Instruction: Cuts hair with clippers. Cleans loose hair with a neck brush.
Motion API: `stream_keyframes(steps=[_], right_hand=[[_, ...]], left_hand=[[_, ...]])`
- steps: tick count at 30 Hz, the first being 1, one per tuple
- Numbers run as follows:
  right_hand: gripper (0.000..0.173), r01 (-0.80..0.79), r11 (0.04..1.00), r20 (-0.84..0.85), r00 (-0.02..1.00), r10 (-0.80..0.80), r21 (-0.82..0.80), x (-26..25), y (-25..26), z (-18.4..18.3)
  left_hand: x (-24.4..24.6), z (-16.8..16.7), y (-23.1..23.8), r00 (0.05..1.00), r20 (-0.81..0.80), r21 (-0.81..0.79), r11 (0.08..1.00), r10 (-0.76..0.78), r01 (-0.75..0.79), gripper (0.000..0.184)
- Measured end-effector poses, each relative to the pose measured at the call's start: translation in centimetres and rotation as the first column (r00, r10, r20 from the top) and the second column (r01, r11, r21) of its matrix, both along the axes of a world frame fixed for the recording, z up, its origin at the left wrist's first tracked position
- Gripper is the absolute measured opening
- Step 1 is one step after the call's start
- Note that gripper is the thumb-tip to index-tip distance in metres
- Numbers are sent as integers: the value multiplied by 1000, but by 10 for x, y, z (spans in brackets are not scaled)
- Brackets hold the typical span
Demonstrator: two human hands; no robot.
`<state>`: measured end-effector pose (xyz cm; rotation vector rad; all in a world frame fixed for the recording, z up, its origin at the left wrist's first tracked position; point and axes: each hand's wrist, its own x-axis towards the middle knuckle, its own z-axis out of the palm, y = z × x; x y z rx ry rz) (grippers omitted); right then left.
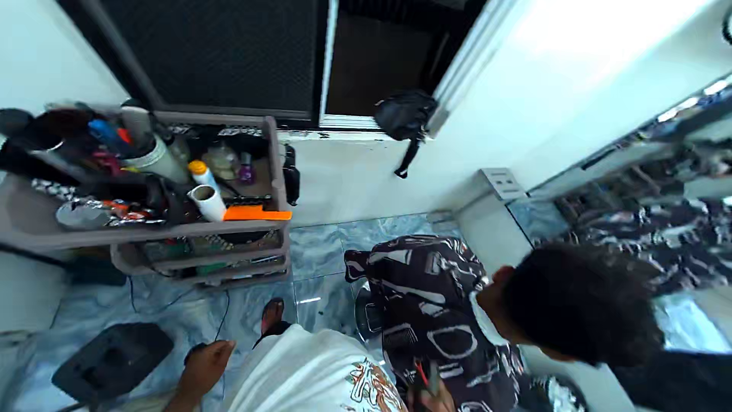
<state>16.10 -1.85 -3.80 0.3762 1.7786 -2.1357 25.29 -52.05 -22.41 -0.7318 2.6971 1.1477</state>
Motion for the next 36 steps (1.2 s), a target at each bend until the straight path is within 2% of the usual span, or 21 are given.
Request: stream_keyframes(steps=[2,4,5,7,9,10,12,14,17,19,22,25,28,30,32,34,36], right_hand=[[53,-65,984,13,998,64,167,-66,-40,1],[57,-111,975,-33,992,120,194,-131,-91,4],[53,-137,977,-80,985,152,165,-163,-120,11],[45,-197,980,-213,957,197,20,-220,-184,31],[46,-283,938,-315,925,211,-202,-275,-249,57],[39,-308,906,-366,911,192,-291,-301,-280,72],[25,-340,867,-484,865,135,-365,-350,-340,99],[24,-275,907,-519,851,75,-319,-394,-390,112],[60,-87,962,-402,915,-26,-259,-461,-456,107],[70,8,981,-333,940,-74,-196,-493,-489,91],[76,77,993,-262,960,-97,-86,-514,-517,68],[77,171,985,-273,947,-167,-9,-521,-527,55],[75,230,973,-250,942,-225,-10,-523,-525,46],[68,199,978,-144,968,-206,-65,-528,-518,37],[53,185,966,11,982,-186,-183,-533,-509,25],[44,223,920,185,968,-170,-322,-539,-497,7],[41,271,883,325,934,-145,-384,-544,-494,-8]], left_hand=[[-12,-1,-12,988,0,32,987,155,-155,48],[-43,1,-23,959,-57,103,957,277,-270,49],[-61,2,-28,940,-95,140,940,327,-312,50],[-92,5,-37,894,-175,215,902,413,-374,50],[-107,6,-48,856,-235,267,877,462,-400,47],[-109,4,-54,844,-255,276,873,471,-403,46],[-97,-5,-68,838,-260,263,870,480,-417,46],[-68,-17,-83,832,-235,237,860,503,-453,48],[-14,-35,-106,785,-162,210,798,598,-564,46],[21,-40,-121,734,-96,195,736,672,-649,44],[61,-32,-135,614,-75,168,617,786,-769,45],[70,-5,-144,475,-112,134,487,873,-863,45],[53,29,-155,441,-257,108,479,860,-871,45],[26,67,-166,447,-429,57,517,785,-854,46],[-13,117,-181,453,-600,14,575,660,-818,46],[-58,171,-197,462,-760,-18,697,456,-717,42],[-111,233,-210,455,-864,-93,820,215,-565,35]])
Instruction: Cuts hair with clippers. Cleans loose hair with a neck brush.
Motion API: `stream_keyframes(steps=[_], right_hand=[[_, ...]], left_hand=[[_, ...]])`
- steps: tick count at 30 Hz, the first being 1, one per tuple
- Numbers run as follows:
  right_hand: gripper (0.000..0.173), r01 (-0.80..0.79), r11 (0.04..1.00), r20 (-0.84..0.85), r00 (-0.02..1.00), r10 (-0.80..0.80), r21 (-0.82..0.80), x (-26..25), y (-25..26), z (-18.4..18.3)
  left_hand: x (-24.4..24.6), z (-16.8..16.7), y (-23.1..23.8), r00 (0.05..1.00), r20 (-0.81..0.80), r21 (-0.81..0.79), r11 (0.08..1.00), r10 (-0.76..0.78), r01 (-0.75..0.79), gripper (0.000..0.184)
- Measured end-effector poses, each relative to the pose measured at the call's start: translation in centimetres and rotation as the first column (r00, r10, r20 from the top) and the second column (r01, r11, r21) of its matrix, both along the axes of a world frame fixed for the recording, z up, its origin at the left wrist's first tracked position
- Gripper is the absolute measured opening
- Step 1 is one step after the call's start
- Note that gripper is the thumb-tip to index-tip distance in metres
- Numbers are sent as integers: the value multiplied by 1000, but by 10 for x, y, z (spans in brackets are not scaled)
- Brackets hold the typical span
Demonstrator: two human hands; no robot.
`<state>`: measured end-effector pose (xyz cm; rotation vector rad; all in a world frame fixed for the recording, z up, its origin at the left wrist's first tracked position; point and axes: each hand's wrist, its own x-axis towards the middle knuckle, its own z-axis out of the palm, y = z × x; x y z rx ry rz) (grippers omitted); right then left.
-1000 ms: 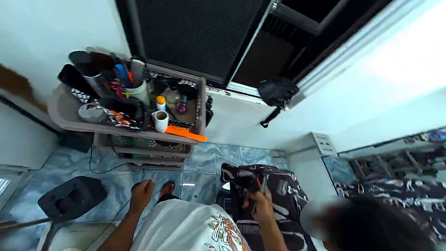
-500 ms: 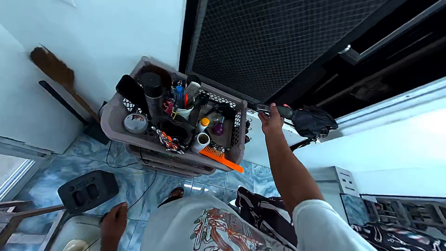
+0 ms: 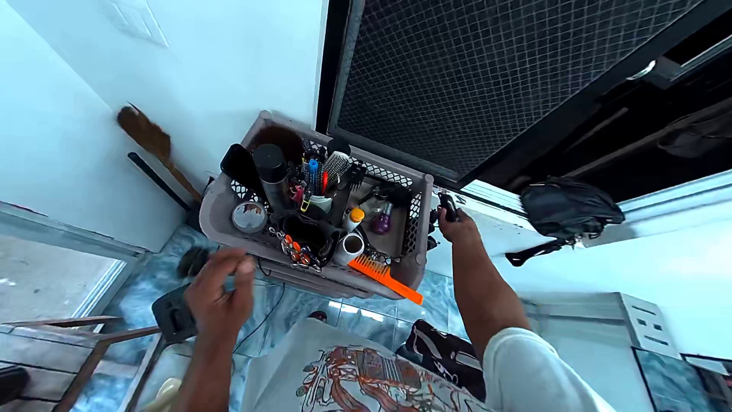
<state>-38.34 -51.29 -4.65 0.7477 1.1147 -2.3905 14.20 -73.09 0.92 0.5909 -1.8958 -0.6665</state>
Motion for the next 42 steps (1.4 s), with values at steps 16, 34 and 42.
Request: stream_keyframes(steps=[16,34,42], right_hand=[[41,-144,825,-92,969,230,546,309,203,-50],[40,291,24,-205,610,766,956,362,197,104],[48,-63,206,-89,751,654,977,455,254,-3]], left_hand=[[-421,16,74,-53,989,-80,809,135,583,24],[-216,112,199,97,160,-51,90,-982,995,19],[-214,64,50,369,888,94,894,-274,438,49]])
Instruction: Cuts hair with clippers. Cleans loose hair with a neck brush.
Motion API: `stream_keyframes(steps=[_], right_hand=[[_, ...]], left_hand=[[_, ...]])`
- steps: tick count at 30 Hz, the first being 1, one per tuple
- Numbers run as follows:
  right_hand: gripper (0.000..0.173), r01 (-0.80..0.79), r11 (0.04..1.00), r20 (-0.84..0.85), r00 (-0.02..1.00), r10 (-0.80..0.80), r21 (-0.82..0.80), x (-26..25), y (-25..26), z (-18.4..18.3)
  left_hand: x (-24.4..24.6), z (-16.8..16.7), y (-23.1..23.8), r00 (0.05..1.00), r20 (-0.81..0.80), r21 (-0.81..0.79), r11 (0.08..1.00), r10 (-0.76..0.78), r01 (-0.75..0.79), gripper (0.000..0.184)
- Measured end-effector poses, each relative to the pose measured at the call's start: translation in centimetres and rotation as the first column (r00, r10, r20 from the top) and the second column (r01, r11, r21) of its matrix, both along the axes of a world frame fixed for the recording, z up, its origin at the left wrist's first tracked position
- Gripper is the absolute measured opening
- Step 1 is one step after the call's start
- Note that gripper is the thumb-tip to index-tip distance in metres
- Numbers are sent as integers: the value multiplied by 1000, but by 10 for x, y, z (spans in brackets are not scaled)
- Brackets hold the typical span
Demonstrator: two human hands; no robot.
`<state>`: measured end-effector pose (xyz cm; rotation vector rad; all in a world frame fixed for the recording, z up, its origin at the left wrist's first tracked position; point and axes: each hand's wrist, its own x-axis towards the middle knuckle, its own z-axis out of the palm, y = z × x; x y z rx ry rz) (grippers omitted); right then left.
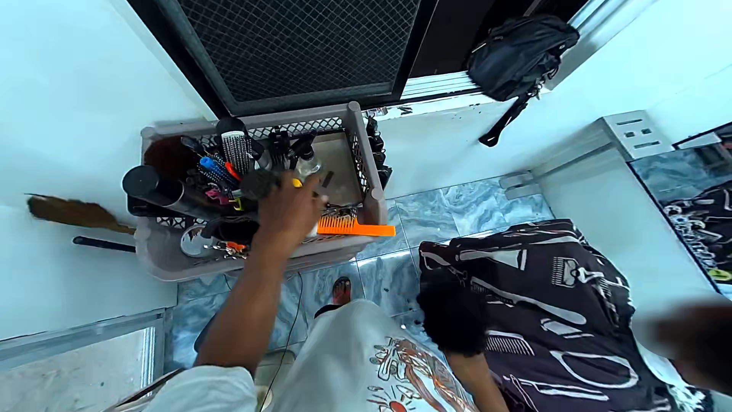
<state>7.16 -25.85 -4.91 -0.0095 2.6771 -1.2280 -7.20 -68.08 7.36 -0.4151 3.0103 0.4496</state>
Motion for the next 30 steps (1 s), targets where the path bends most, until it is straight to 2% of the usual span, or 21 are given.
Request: stream_keyframes(steps=[2,4,8,10,12,13,15,16,18,20,22,24,26,27,30], right_hand=[[47,75,997,75,994,-76,25,17,17,4],[40,92,991,92,991,-101,94,31,41,-1],[43,172,979,37,984,-176,107,65,88,-13],[39,235,972,12,972,-235,1,90,108,-24],[36,310,940,-29,948,-317,-143,109,118,-18],[35,342,908,-14,934,-356,-242,113,123,-10],[43,378,809,19,910,-415,-451,112,131,18],[48,363,770,4,906,-424,-525,110,137,29],[50,287,709,-10,924,-382,-644,109,151,44],[44,211,559,26,947,-321,-802,108,168,45],[44,243,384,131,946,-296,-891,123,187,38],[42,303,223,228,924,-306,-927,147,208,29],[48,292,61,261,916,-305,-955,172,228,16],[52,273,-8,262,913,-312,-962,183,235,11],[51,188,-162,236,900,-367,-969,197,249,2]], left_hand=[[-11,-10,-17,986,155,-96,994,62,-48,51],[-19,-18,-19,974,219,-181,983,52,-12,51],[-22,-25,-9,987,162,-282,959,12,35,33],[-15,-14,6,993,119,-347,936,-14,54,31],[-5,10,31,995,-1,-335,937,-104,98,35],[1,25,49,980,-71,-307,939,-185,155,39],[26,57,106,894,-181,-252,898,-409,360,46],[41,69,141,823,-218,-212,848,-525,485,46],[74,75,223,643,-281,-136,692,-713,709,42],[106,60,306,460,-354,-29,501,-814,865,35],[135,37,377,335,-394,142,304,-856,942,30],[157,23,433,268,-433,265,162,-861,950,29],[170,20,473,257,-465,381,70,-847,922,30],[174,20,488,291,-475,463,45,-830,885,33],[186,5,529,501,-452,766,-33,-738,642,49]])
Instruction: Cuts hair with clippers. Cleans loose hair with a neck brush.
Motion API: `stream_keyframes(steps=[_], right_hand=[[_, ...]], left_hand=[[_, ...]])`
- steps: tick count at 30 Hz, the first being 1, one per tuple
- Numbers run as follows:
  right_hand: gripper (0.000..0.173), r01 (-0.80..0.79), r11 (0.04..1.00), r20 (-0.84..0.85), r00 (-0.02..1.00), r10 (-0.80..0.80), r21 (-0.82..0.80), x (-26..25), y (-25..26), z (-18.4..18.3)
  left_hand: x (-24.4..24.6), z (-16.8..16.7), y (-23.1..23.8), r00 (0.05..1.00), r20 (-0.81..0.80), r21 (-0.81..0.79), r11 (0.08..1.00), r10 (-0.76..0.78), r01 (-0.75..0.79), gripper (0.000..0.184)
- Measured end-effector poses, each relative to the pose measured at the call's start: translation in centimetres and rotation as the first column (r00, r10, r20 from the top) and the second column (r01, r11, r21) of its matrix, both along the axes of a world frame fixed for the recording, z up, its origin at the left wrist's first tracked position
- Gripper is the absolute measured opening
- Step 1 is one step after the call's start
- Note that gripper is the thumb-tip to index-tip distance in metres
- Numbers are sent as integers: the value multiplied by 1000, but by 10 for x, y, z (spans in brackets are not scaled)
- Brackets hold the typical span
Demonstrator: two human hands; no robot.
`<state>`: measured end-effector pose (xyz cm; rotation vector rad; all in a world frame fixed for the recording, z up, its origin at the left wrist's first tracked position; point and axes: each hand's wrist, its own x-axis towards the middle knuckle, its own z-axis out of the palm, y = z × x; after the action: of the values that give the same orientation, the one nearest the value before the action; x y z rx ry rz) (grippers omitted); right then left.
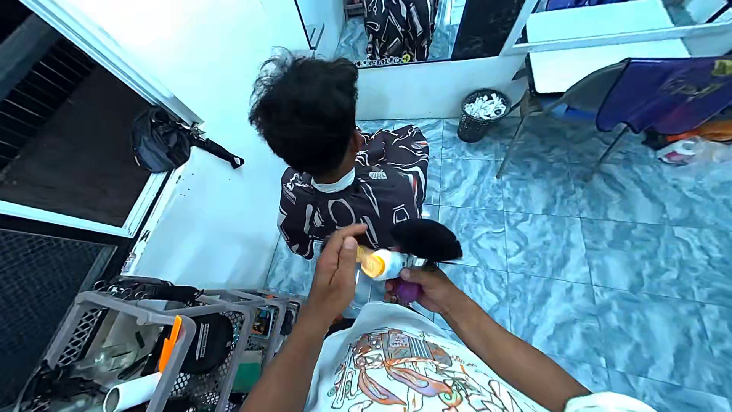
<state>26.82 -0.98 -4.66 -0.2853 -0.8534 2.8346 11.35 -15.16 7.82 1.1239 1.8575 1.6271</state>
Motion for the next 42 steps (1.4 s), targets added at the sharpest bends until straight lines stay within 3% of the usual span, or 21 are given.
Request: stream_keyframes(steps=[2,3,4,6,7,9,11,14,16,19,21,24,28,31,33,35,37,38,40,42], right_hand=[[52,73,996,-14,997,-74,-50,-1,4,3],[49,122,992,4,993,-122,-26,-3,5,7],[43,169,985,33,985,-170,43,-5,6,10],[33,199,930,101,965,-241,310,-4,14,8],[33,183,867,138,952,-275,464,-2,20,4],[38,114,719,223,908,-356,685,6,37,-4],[43,10,621,279,887,-368,784,16,56,-8],[33,-9,464,214,896,-390,886,17,80,-11],[35,-13,355,168,896,-410,935,17,91,-9],[39,-36,313,174,888,-426,949,12,99,-1],[41,-18,302,152,893,-425,953,8,102,-1],[45,-12,290,132,907,-399,957,5,104,-1],[48,-12,263,109,928,-356,965,-2,100,3],[46,-2,222,79,937,-340,975,-13,94,7],[48,-8,198,72,945,-318,980,-18,92,8],[54,-66,175,115,952,-284,982,-13,89,5],[61,-143,174,179,960,-216,974,-7,78,1],[61,-187,221,225,961,-160,957,-5,69,-7],[57,-296,347,340,938,-72,890,20,58,-36],[44,-428,407,487,872,-47,807,44,44,-48]], left_hand=[[12,-22,23,976,209,84,995,-69,53,87],[21,-32,34,960,272,111,993,-69,40,96],[30,-41,44,952,305,108,994,-36,3,89],[35,-49,60,982,168,-12,996,84,-83,55],[27,-47,64,995,41,-124,989,89,-84,49],[2,-29,71,965,-249,-383,923,-76,-26,53],[-19,0,81,819,-467,-583,812,-335,0,57],[-39,46,99,464,-630,-723,688,-622,-60,49],[-41,75,112,240,-663,-745,656,-709,-118,41],[-34,112,127,-41,-650,-738,643,-759,-204,29],[-24,127,132,-150,-598,-745,615,-787,-258,25],[-13,135,134,-201,-518,-772,556,-831,-308,24],[-39,125,132,-174,-566,-766,592,-806,-251,19],[-68,108,117,-58,-650,-739,648,-758,-186,28],[-89,76,90,149,-732,-679,731,-665,-69,38],[-87,21,49,516,-702,-560,828,-491,26,46],[-65,-46,-4,891,-401,-330,941,-212,75,53],[-54,-78,-33,982,-172,-178,983,-75,44,54],[-33,-108,-86,973,147,6,984,178,-181,53],[-35,-105,-145,860,218,22,878,462,-478,50]])
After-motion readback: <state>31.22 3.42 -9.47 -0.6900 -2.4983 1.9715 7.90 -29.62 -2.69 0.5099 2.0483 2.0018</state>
